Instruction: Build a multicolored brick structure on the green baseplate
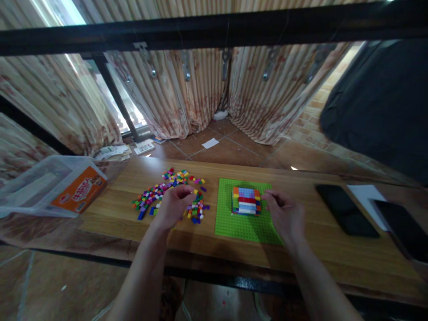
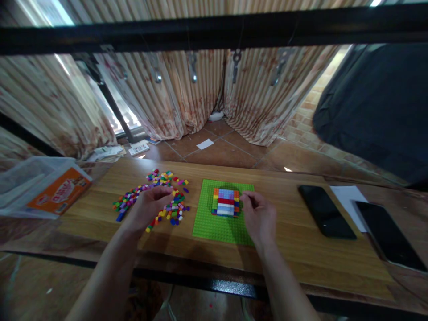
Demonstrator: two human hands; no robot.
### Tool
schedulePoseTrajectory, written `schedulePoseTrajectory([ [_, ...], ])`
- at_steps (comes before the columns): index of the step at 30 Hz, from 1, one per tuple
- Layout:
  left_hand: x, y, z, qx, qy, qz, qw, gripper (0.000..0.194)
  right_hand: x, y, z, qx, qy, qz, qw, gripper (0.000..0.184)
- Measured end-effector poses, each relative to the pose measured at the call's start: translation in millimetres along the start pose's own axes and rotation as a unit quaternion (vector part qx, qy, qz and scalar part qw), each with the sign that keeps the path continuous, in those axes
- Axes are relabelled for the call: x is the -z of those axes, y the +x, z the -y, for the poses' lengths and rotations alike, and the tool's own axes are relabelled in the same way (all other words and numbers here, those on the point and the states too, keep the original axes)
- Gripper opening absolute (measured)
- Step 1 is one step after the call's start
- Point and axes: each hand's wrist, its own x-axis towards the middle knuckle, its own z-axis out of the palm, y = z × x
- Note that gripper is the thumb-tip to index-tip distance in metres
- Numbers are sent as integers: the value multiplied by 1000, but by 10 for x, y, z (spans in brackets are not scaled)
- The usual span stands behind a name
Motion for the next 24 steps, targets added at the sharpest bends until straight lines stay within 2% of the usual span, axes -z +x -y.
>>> schedulePoseTrajectory([
  [2, -227, -37, -68, 12, -97, 39, 994, 24, -12, -6, 6, 3, 10, 10, 1000, 32],
  [4, -461, -79, -129, 33, -150, 81, 985, 23, -21, -13, 9, 7, 12, 15, 1000, 31],
  [6, -653, -110, -174, 48, -183, 112, 976, 21, -27, -20, 13, 11, 16, 17, 1000, 30],
  [9, -833, -124, -209, 58, -200, 118, 971, 19, -31, -34, 26, 18, 28, 26, 999, 30],
  [12, -935, -109, -217, 48, -187, 107, 975, 16, -27, -46, 50, 17, 35, 39, 998, 30],
  [17, -1070, -66, -188, -3, -167, 110, 980, 11, -8, -63, 84, 38, 8, 55, 998, 26],
  [24, -1088, -56, -187, -56, -79, 103, 990, 15, -14, -91, 82, 37, 12, 55, 998, 24],
])
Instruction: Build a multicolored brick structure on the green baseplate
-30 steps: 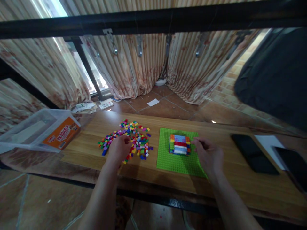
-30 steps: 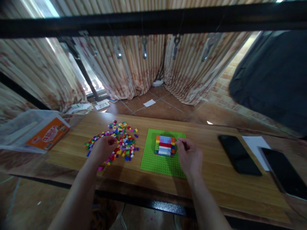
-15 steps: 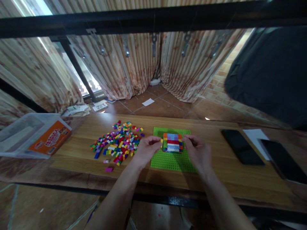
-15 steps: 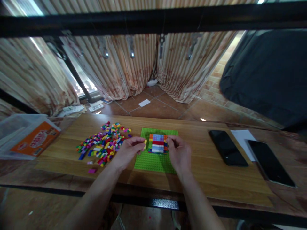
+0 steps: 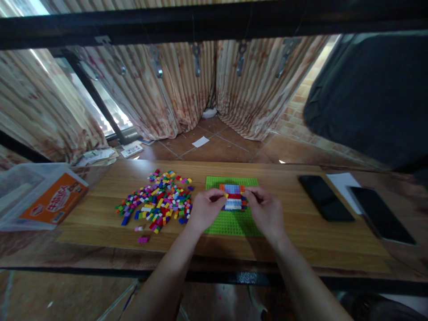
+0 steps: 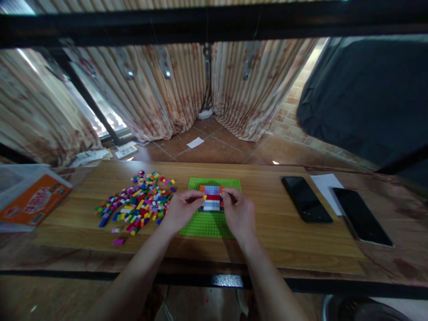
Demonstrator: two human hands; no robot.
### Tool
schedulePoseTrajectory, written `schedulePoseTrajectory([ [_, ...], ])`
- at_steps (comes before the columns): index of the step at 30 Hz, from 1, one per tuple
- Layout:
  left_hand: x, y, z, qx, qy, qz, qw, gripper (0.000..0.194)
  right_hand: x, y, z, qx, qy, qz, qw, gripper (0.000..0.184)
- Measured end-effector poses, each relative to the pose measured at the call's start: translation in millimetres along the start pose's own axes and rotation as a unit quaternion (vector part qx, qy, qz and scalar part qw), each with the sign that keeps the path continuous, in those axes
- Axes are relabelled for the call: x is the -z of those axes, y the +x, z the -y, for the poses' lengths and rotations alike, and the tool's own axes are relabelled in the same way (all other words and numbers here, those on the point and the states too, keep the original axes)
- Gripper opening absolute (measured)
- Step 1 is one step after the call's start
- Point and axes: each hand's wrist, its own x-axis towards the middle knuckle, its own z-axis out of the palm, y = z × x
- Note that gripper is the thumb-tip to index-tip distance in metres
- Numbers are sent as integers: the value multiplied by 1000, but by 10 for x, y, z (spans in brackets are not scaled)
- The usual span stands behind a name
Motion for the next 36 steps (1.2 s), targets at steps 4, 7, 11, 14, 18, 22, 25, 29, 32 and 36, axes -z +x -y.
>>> schedulePoseTrajectory([
  [4, -3, -31, -47, -18, 84, -34, 996, 18, -11, -18, 19, 15, -12, -3, 1000, 25],
  [7, -27, -50, -79, -42, 144, -65, 987, 17, -29, -28, 26, 24, -19, 2, 1000, 26],
  [11, -64, -59, -70, -67, 168, -73, 981, 19, -56, -30, 21, 31, -19, 4, 999, 27],
  [14, -77, -61, -50, -68, 181, -70, 979, 17, -62, -29, 17, 29, -22, 5, 999, 28],
  [18, -62, -78, -58, -74, 200, -71, 974, 16, -58, -28, 14, 26, -29, 5, 999, 29],
  [22, -33, -93, -97, -77, 234, -65, 967, 20, -57, -27, -1, 25, -22, 5, 999, 29],
  [25, -20, -91, -115, -59, 242, -53, 967, 23, -61, -25, -21, 29, -23, 5, 999, 29],
  [29, -16, -84, -110, -51, 234, -44, 970, 24, -62, -24, -30, 29, -23, 3, 999, 27],
  [32, -17, -81, -99, -51, 227, -43, 972, 26, -58, -25, -15, 30, -23, 4, 999, 27],
  [36, -23, -49, -58, -50, 199, -47, 977, 29, -54, -25, -5, 30, -29, 9, 999, 27],
])
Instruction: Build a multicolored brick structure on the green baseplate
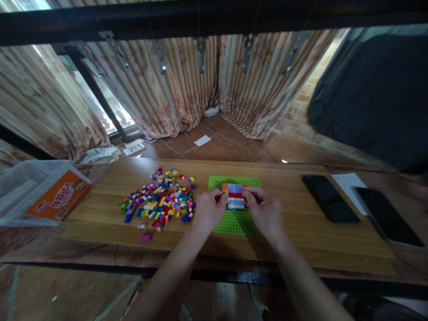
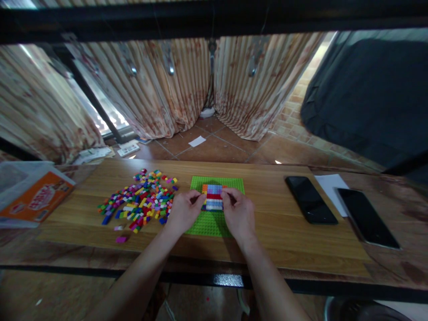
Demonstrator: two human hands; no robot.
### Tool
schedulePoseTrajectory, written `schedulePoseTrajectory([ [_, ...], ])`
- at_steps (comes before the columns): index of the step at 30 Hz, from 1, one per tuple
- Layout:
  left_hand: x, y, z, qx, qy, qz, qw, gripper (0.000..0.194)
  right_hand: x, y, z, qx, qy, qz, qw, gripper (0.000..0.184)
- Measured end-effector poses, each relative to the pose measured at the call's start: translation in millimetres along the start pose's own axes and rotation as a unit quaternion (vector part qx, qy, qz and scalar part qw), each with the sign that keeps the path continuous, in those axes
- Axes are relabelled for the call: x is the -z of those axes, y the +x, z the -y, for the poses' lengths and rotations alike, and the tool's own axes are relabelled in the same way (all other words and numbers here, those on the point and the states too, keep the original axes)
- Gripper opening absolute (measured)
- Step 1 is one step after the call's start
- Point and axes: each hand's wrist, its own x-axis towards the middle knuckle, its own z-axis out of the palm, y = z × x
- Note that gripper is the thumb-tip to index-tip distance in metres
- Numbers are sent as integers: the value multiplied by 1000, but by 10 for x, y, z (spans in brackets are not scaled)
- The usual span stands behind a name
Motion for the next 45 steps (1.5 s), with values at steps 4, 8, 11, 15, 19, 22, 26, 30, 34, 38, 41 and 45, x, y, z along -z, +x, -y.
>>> schedulePoseTrajectory([
  [4, -54, 55, 74, 59, -90, 8, 994, 30, -2, 1, -16, 1, 1, 7, 1000, 28],
  [8, -112, 82, 107, 131, -203, 8, 970, 27, 0, -2, -23, -2, 0, 2, 1000, 28],
  [11, -143, 83, 106, 145, -230, -4, 962, 25, 4, -5, -20, -1, -2, 2, 1000, 29],
  [15, -149, 78, 107, 132, -202, -9, 970, 29, 9, -6, -14, 5, -11, 0, 1000, 29],
  [19, -115, 49, 82, 92, -116, -21, 989, 29, 11, -8, -6, 9, -14, 2, 1000, 29],
  [22, -96, 21, 57, 72, -79, -33, 994, 27, 9, -9, -7, 11, -20, 4, 1000, 29],
  [26, -97, 8, 58, 67, -73, -36, 994, 23, 7, -8, -12, 11, -20, 4, 1000, 29],
  [30, -89, 8, 78, 44, -51, -32, 997, 20, 14, -7, 1, 12, -31, 3, 999, 28],
  [34, -51, -7, 75, 26, -57, -15, 998, 18, 16, -10, 19, 15, -31, 0, 999, 27],
  [38, -37, -16, 69, 21, -108, -5, 994, 14, 12, -16, 21, 17, -25, 5, 1000, 28],
  [41, -49, -11, 72, 23, -129, 0, 991, 19, 12, -18, 15, 19, -29, 4, 999, 28],
  [45, -49, -2, 63, 25, -133, -5, 991, 16, 16, -16, 6, 21, -31, 3, 999, 29],
])
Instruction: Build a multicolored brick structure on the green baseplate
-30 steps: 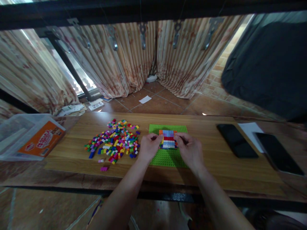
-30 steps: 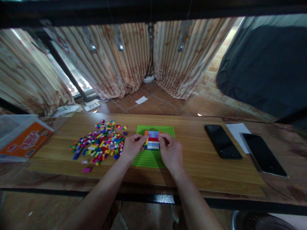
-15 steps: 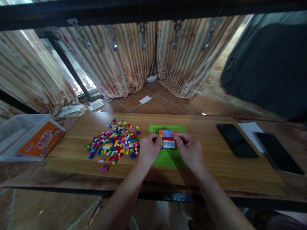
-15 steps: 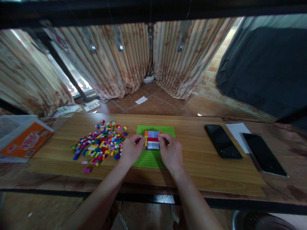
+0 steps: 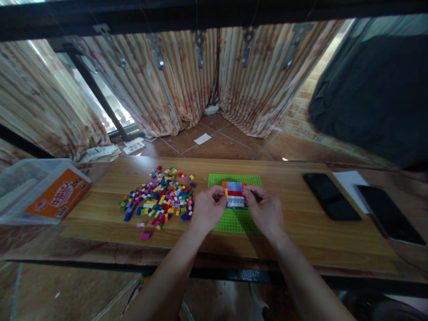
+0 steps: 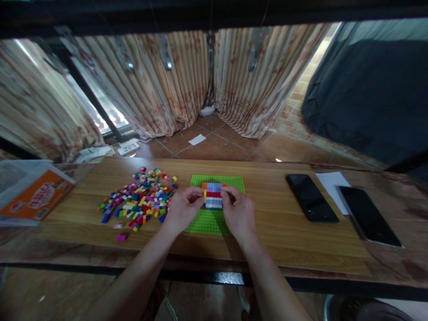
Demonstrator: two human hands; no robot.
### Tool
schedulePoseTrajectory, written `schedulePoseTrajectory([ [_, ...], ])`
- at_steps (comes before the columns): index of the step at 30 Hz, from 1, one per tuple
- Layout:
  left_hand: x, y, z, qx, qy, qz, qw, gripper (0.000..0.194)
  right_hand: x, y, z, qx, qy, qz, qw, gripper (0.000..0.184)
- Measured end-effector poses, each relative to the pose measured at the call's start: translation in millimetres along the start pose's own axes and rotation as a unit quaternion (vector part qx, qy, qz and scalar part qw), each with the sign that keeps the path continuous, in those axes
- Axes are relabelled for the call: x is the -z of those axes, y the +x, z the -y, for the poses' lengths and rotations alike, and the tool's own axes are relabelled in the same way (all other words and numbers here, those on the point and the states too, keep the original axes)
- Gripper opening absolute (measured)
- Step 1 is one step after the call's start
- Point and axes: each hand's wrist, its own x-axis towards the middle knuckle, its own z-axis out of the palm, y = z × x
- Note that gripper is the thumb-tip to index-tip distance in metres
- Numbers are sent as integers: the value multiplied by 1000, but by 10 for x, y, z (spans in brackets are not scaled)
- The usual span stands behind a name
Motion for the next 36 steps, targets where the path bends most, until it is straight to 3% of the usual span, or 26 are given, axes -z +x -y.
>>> schedulePoseTrajectory([
  [12, -60, 53, 41, 50, -57, -20, 997, 10, 9, 12, -7, -17, -8, 14, 1000, 30],
  [20, -91, 34, 58, 41, -55, -23, 997, 11, 22, 2, -32, -19, -17, 22, 999, 32],
  [26, -77, -55, 8, -3, -22, -19, 1000, 17, 52, 12, -105, -22, -35, 1, 999, 36],
  [28, 69, -48, 12, -23, 12, -35, 999, 21, 59, 22, -123, -20, -45, -12, 999, 36],
  [31, 514, -19, 70, -33, 66, -91, 993, 19, 62, 34, -131, -27, -53, -34, 998, 33],
  [34, 1066, -21, 158, 41, 169, -157, 972, 19, 56, 41, -128, -32, -62, -38, 997, 32],
  [36, 1345, -56, 207, 105, 277, -174, 939, 16, 44, 43, -128, -34, -66, -27, 997, 33],
])
